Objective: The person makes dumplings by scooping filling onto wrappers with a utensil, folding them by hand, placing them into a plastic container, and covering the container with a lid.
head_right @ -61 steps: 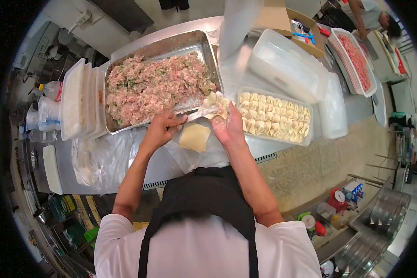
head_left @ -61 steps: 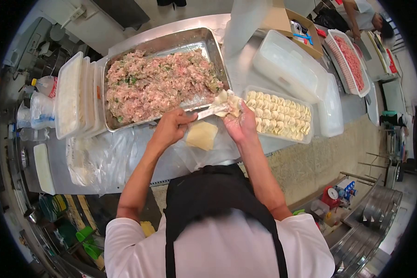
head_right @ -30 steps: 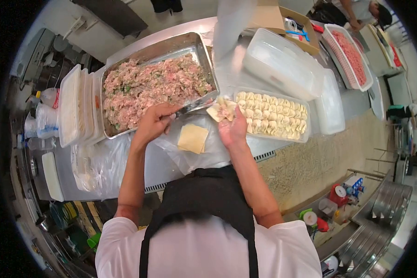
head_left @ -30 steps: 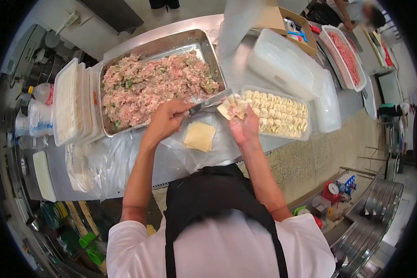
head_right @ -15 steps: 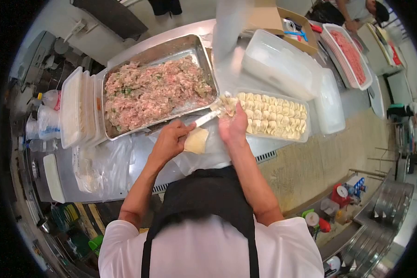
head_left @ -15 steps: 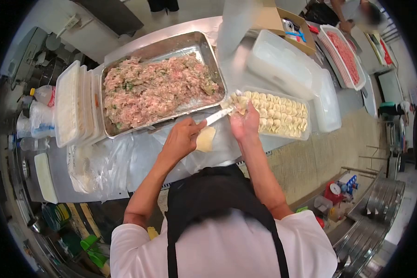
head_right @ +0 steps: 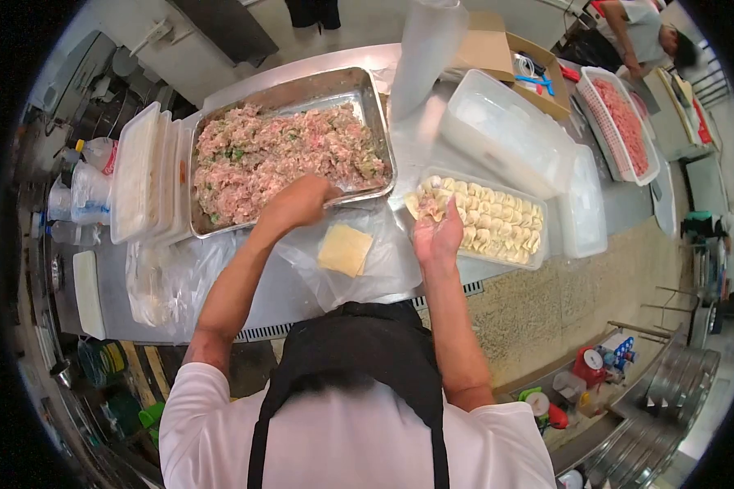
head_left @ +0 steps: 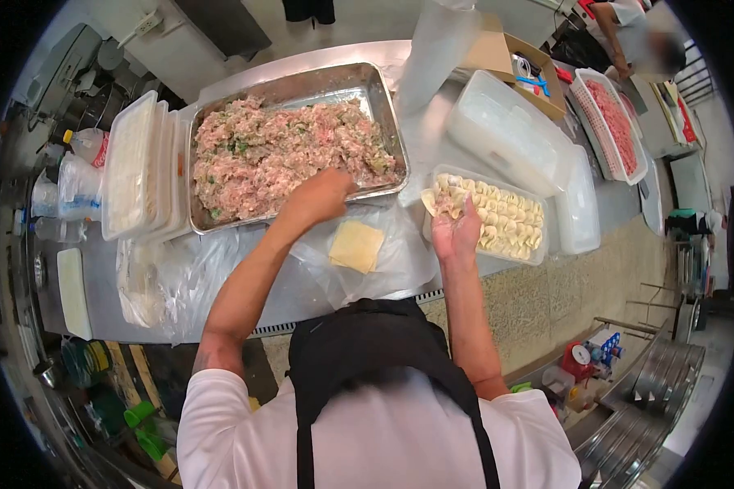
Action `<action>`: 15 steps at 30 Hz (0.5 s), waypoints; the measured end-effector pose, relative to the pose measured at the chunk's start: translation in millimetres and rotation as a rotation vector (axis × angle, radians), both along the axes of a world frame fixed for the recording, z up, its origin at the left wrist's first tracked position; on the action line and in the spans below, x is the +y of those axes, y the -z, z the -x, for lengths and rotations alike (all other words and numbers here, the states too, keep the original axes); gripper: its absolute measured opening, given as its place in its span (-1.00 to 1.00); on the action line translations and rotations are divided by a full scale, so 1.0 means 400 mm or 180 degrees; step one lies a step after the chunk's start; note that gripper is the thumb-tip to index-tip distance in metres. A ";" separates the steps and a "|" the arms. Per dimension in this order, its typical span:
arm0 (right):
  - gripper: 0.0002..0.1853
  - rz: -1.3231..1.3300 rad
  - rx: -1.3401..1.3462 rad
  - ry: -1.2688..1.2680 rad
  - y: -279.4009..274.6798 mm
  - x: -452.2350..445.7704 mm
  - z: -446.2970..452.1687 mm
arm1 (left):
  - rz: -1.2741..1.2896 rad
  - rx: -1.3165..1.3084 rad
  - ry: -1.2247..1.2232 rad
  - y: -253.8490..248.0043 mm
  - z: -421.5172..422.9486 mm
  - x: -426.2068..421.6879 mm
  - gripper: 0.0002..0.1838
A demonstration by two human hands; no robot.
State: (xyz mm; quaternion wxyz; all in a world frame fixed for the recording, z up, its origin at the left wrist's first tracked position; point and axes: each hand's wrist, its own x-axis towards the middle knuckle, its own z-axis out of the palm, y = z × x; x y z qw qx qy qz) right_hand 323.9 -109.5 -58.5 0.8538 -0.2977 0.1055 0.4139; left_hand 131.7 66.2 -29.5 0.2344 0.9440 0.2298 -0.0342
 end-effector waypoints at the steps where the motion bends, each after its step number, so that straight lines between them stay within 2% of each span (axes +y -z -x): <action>1: -0.55 0.0034 -0.0006 0.0031 -0.004 -0.004 0.003 | 0.0000 0.0000 0.0018 -0.005 0.003 0.010 -0.52; 3: -0.55 0.0063 -0.0005 0.0071 -0.002 -0.006 0.001 | 0.0255 -0.0348 0.0181 -0.023 0.033 0.041 -0.72; 4: -0.57 0.0061 0.0019 0.0022 0.007 -0.007 0.000 | 0.0253 -0.0338 0.0194 -0.040 0.047 0.049 -0.72; 6: -0.58 0.0067 0.0064 0.0000 0.021 -0.010 0.003 | 0.1397 -0.0313 -0.0244 -0.078 0.076 0.051 -0.64; 7: -0.58 0.0036 0.0059 -0.0129 0.028 -0.012 0.006 | 0.1646 -0.0190 -0.0478 -0.108 0.084 0.040 -0.57; 11: -0.56 0.0146 -0.0011 -0.0102 0.026 0.005 0.028 | 0.1485 -0.0620 -0.0628 -0.047 0.106 0.047 -0.57; 13: -0.56 0.0137 -0.0005 -0.0156 0.027 0.006 0.028 | 0.0436 -0.0316 -0.0434 -0.037 0.098 0.057 -0.51; 15: -0.56 0.0115 0.0009 -0.0228 0.025 0.011 0.028 | 0.0280 -0.0151 -0.0495 -0.011 0.082 0.046 -0.50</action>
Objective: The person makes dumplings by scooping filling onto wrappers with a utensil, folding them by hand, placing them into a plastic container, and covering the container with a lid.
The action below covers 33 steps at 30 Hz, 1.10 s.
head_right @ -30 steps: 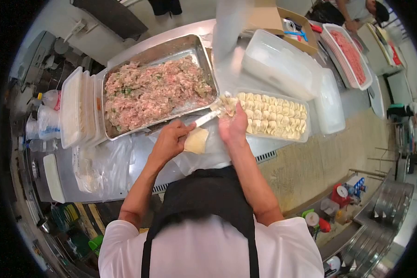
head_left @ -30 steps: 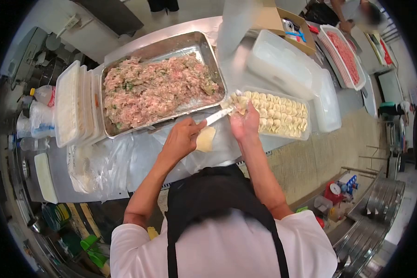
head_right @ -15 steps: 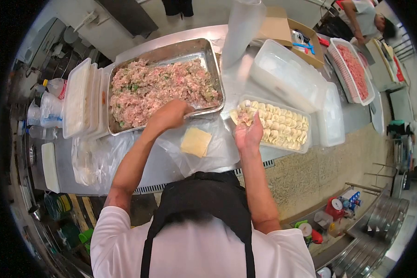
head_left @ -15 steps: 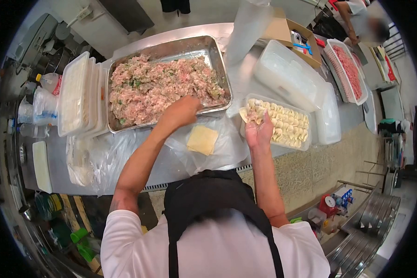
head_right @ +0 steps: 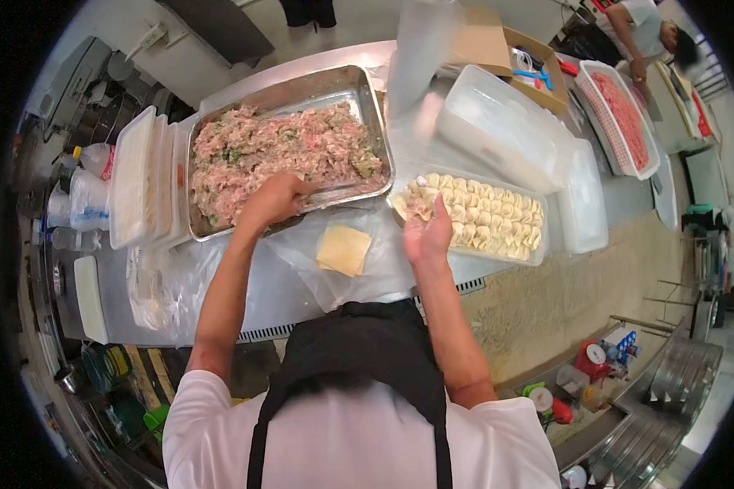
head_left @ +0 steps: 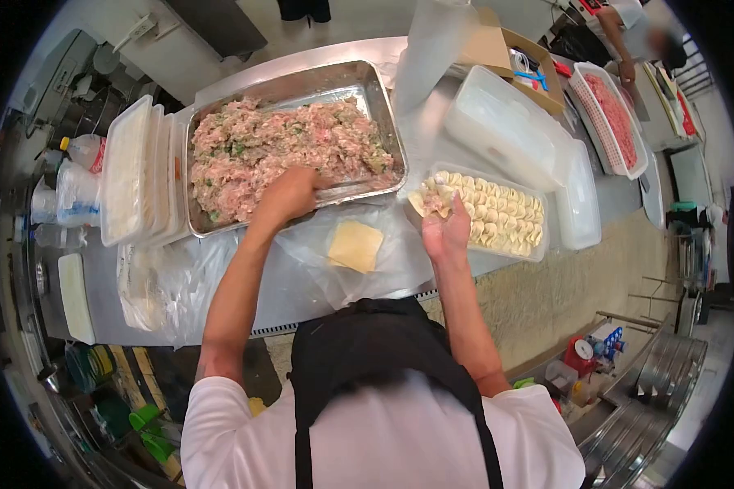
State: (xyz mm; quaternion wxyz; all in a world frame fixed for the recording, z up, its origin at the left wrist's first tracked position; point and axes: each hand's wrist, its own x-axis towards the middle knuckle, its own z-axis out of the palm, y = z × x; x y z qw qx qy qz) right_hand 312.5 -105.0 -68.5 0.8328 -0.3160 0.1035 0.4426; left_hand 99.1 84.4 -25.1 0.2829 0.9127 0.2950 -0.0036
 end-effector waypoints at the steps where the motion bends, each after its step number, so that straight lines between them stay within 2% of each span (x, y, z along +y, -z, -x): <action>1: -0.55 -0.0042 -0.0054 -0.0030 -0.002 -0.002 -0.002 | -0.0129 0.0190 -0.0007 0.021 -0.004 -0.002 -0.48; 2: -0.55 -0.0081 -0.0110 -0.0046 -0.003 -0.003 -0.004 | -0.0215 0.0061 0.0150 0.043 -0.004 0.003 -0.46; 6: -0.55 -0.0097 -0.0141 -0.0024 0.011 -0.014 -0.021 | -0.0120 0.0113 0.0263 -0.014 0.016 0.007 -0.46; 8: -0.55 -0.0067 -0.0023 -0.0021 0.022 -0.011 -0.019 | 0.0481 -0.0309 0.0436 -0.029 0.039 0.030 -0.44; 9: -0.55 -0.0073 -0.0021 -0.0002 0.021 -0.006 -0.013 | 0.0477 -0.0304 0.0456 -0.037 0.046 0.032 -0.44; 11: -0.55 -0.0008 -0.0183 -0.0008 0.023 0.003 0.005 | 0.1549 -0.0271 -0.0171 -0.048 0.062 0.013 -0.43; 14: -0.55 -0.0123 0.0120 -0.0103 0.016 0.015 0.023 | 0.2001 -0.0579 -0.0318 -0.074 0.064 -0.044 -0.45; 15: -0.55 -0.0123 0.0114 -0.0081 0.002 0.019 0.032 | 0.2003 -0.0577 -0.0295 -0.058 0.054 -0.062 -0.45; 17: -0.55 -0.0111 0.0302 -0.0249 -0.026 0.030 0.050 | 0.0706 -0.1544 0.0512 -0.005 0.027 -0.105 -0.50; 18: -0.54 -0.0148 0.0324 -0.0304 -0.022 0.034 0.050 | 0.0702 -0.1548 0.0513 0.003 0.019 -0.130 -0.50; 20: -0.54 -0.0201 0.0379 -0.0308 -0.007 0.038 0.045 | 0.0194 -0.1085 0.0331 0.012 0.013 -0.175 -0.50; 24: -0.56 -0.0021 0.0270 0.0106 -0.036 0.028 0.037 | -0.0076 -0.0935 0.0106 -0.082 0.044 -0.203 -0.49; 25: -0.56 -0.0014 0.0271 0.0099 -0.024 0.027 0.031 | 0.0038 -0.1167 -0.0044 -0.098 0.038 -0.216 -0.49; 27: -0.56 -0.0289 0.0213 -0.0102 0.006 0.032 0.021 | 0.0119 -0.1390 -0.0229 -0.084 0.021 -0.233 -0.49; 29: -0.51 -0.0586 0.0039 -0.0393 -0.023 0.038 0.032 | -0.0133 -0.1331 -0.0092 0.010 -0.004 -0.235 -0.55; 30: -0.44 -0.0866 -0.0143 -0.0649 -0.040 0.037 0.036 | 0.0311 -0.1339 -0.0074 0.005 -0.009 -0.229 -0.55; 31: -0.44 -0.0883 -0.0156 -0.0634 -0.055 0.032 0.033 | 0.0295 -0.1348 -0.0054 -0.005 -0.004 -0.219 -0.55; 33: -0.38 -0.1225 -0.0379 -0.1199 -0.069 -0.002 0.026 | 0.0136 -0.1340 -0.0103 -0.043 0.015 -0.211 -0.56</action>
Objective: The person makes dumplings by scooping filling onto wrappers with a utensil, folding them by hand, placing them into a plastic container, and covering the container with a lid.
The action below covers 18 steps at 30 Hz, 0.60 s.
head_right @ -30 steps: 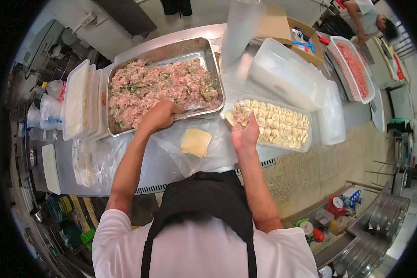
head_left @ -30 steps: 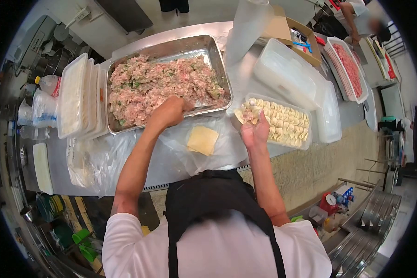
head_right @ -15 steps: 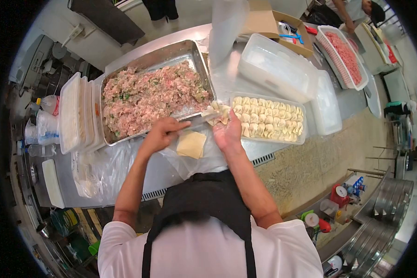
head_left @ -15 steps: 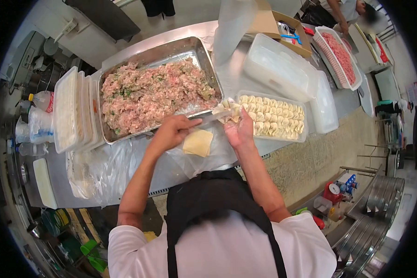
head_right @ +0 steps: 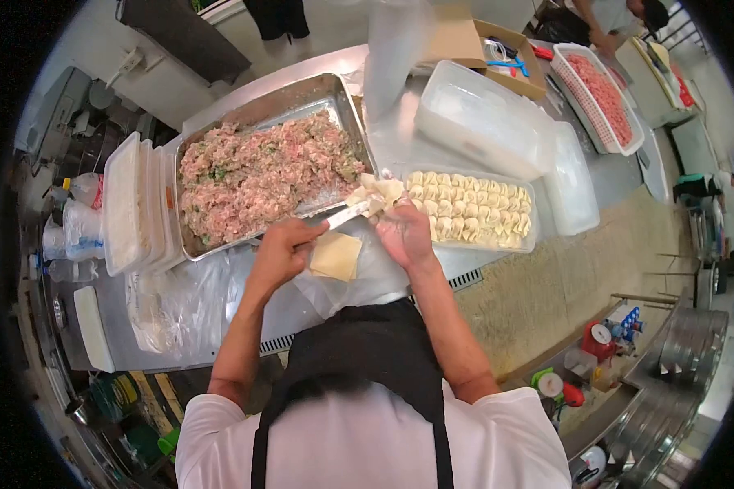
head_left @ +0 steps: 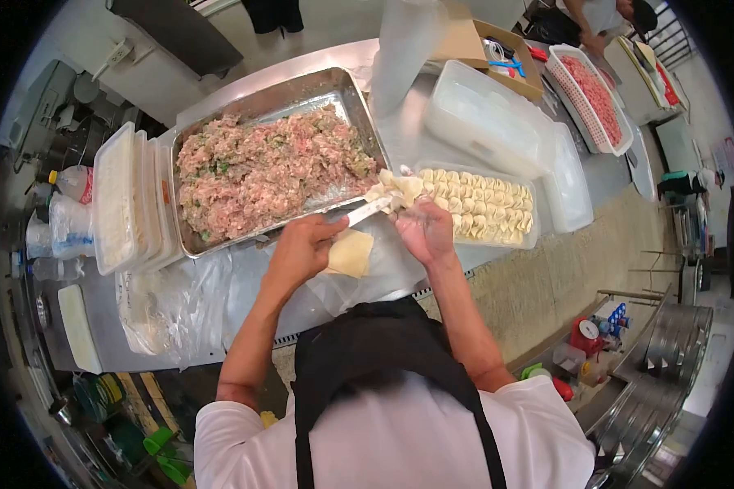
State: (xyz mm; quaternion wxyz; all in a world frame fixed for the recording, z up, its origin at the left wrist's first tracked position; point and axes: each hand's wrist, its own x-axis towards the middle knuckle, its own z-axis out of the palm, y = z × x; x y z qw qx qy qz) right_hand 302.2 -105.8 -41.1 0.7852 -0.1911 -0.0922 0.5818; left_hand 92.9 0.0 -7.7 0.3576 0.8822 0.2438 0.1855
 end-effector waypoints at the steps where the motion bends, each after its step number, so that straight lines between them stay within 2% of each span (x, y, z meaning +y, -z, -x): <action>1: -0.38 0.0023 0.0007 0.0014 0.009 -0.015 0.000 | 0.0103 0.0160 -0.0120 -0.024 0.008 0.001 -0.56; 3: -0.31 0.0876 -0.1652 0.0198 0.034 -0.025 0.002 | 0.0257 0.0111 -0.0191 -0.055 0.014 -0.005 -0.56; 4: -0.31 0.0876 -0.1647 0.0199 0.041 -0.024 0.003 | 0.0397 0.0052 -0.0263 -0.063 0.016 -0.007 -0.56; 6: -0.42 0.1317 -0.3898 0.0569 0.050 -0.020 0.010 | 0.0256 0.0176 -0.0033 -0.068 0.018 -0.018 -0.55; 7: -0.42 0.1319 -0.3895 0.0582 0.050 -0.015 0.011 | 0.0117 0.0294 0.0192 -0.070 0.018 -0.021 -0.55; 9: -0.65 0.1213 -0.5084 0.0550 0.052 -0.018 0.011 | 0.0164 0.0458 0.0259 -0.079 0.027 -0.018 -0.55; 10: -0.65 0.1273 -0.5081 0.0571 0.057 -0.026 0.007 | 0.0212 0.0614 0.0312 -0.095 0.029 -0.016 -0.54; 12: -0.82 0.1483 -0.5347 0.1007 0.068 -0.044 -0.009 | 0.0386 0.0733 0.0136 -0.138 0.052 -0.007 -0.52; 13: -0.85 0.1438 -0.5086 0.1096 0.036 -0.065 -0.034 | 0.0351 0.0521 -0.0098 -0.148 0.064 0.001 -0.55; 15: -0.82 0.2233 -0.5027 0.1337 0.020 -0.122 -0.105 | 0.0363 0.0300 -0.0298 -0.159 0.086 0.011 -0.57; 18: -0.64 0.2990 -0.4837 0.1656 -0.007 -0.215 -0.223 | 0.0378 0.0274 -0.0553 -0.158 0.109 0.021 -0.57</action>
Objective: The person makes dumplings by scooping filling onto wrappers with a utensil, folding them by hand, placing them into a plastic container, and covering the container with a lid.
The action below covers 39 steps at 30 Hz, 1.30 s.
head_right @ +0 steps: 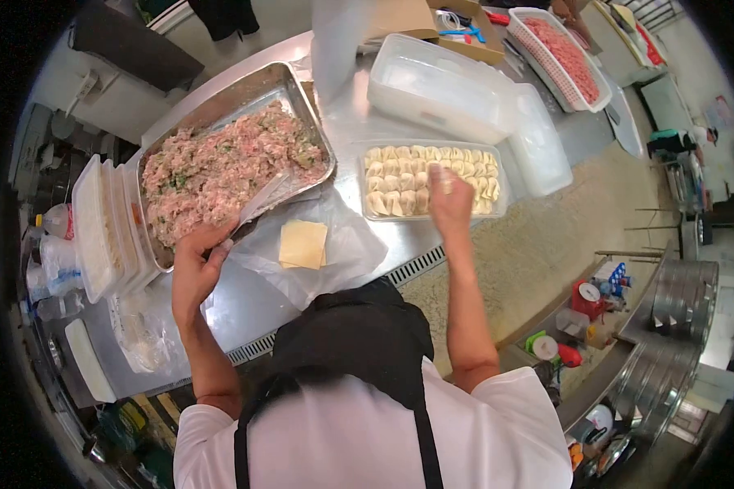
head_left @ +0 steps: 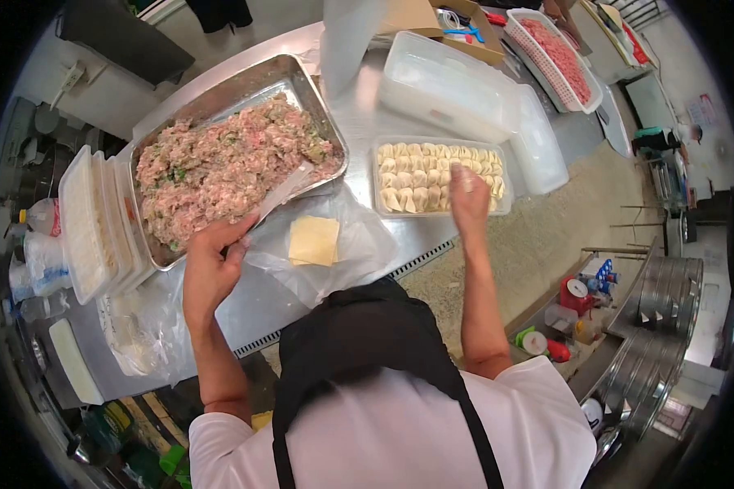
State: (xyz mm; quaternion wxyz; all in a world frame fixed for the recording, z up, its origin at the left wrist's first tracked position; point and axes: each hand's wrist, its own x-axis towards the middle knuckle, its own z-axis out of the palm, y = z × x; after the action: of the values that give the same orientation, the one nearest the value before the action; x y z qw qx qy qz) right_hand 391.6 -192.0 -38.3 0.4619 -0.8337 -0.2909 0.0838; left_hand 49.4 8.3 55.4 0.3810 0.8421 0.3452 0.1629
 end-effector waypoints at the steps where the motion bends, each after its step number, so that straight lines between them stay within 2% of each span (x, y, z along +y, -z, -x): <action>1: -0.59 0.0206 -0.0033 0.0212 -0.025 -0.024 -0.024 | -0.0003 0.0011 -0.0076 0.006 0.006 0.001 -0.58; 2: -0.59 0.0212 -0.0047 0.0236 -0.026 -0.049 -0.049 | -0.0007 0.0023 -0.0151 0.013 0.010 0.002 -0.59; 5: -0.59 0.1562 -0.0151 0.0238 0.007 -0.115 -0.117 | 0.0191 -0.0124 -0.0214 0.046 0.015 -0.001 -0.60; 9: -0.71 0.1099 -0.0544 -0.0028 0.054 -0.132 -0.105 | 0.0213 -0.0094 -0.0118 0.058 0.009 -0.012 -0.60; 11: -0.75 0.0469 -0.0443 0.0042 0.060 -0.114 -0.088 | 0.0288 -0.0054 -0.0095 0.058 0.004 -0.018 -0.60; 12: -0.75 0.0466 -0.0461 0.0053 0.066 -0.108 -0.085 | 0.0286 -0.0072 -0.0085 0.059 0.004 -0.019 -0.60; 14: -0.62 0.0398 -0.1295 0.0288 0.088 -0.109 -0.079 | 0.0268 0.0035 -0.0130 0.060 0.017 -0.017 -0.60; 15: -0.62 0.0394 -0.1303 0.0294 0.099 -0.114 -0.083 | 0.0264 0.0027 -0.0124 0.065 0.022 -0.014 -0.60; 17: -0.59 0.0993 -0.0390 0.0202 0.122 -0.124 -0.090 | 0.0357 0.0028 -0.0217 0.076 0.036 -0.013 -0.59; 21: -0.59 0.1108 -0.0606 0.0180 0.110 -0.118 -0.080 | 0.0358 0.0032 -0.0211 0.085 0.039 -0.019 -0.60; 23: -0.60 0.1379 -0.1079 0.0190 0.084 -0.119 -0.073 | 0.0351 -0.0089 -0.0206 0.106 0.054 -0.014 -0.60; 26: -0.65 0.0842 -0.1048 0.0180 -0.021 -0.069 0.017 | 0.0522 -0.0259 -0.0520 0.111 0.072 -0.016 -0.61; 27: -0.65 0.0814 -0.0985 0.0018 -0.019 -0.044 0.057 | 0.0504 -0.0189 -0.0680 0.132 0.084 -0.017 -0.61; 29: -0.71 0.0367 -0.0492 -0.0748 -0.012 0.008 0.136 | 0.0135 -0.0633 -0.0540 0.180 0.092 -0.013 -0.62; 30: -0.74 0.0168 -0.0331 -0.1222 -0.007 0.041 0.191 | 0.0118 -0.0600 -0.0618 0.172 0.096 -0.017 -0.62; 32: -0.80 -0.0070 -0.0004 -0.2190 0.011 0.109 0.301 | 0.0656 0.0070 -0.0754 0.158 0.093 -0.027 -0.64; 33: -0.80 -0.0079 -0.0127 -0.2542 0.080 0.136 0.338 | 0.0574 0.0064 -0.0744 0.165 0.096 -0.030 -0.66; 36: -0.82 -0.0052 -0.0521 -0.2764 0.138 0.201 0.439 | 0.0803 -0.0147 -0.0854 0.181 0.114 -0.031 -0.63; 38: -0.81 0.0456 -0.0802 -0.2734 0.157 0.226 0.460 | 0.0884 -0.0077 -0.1012 0.166 0.129 -0.027 -0.64; 39: -0.81 0.0443 -0.0806 -0.2758 0.171 0.232 0.458 | 0.0978 -0.0012 -0.1143 0.157 0.134 -0.024 -0.65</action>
State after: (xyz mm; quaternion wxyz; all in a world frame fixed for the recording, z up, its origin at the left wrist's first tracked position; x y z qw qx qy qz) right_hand 208.3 -99.1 -106.7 0.2879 -0.6678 -0.6607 0.1861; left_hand -4.0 -1.3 -7.5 0.4703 0.6990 0.5094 0.1753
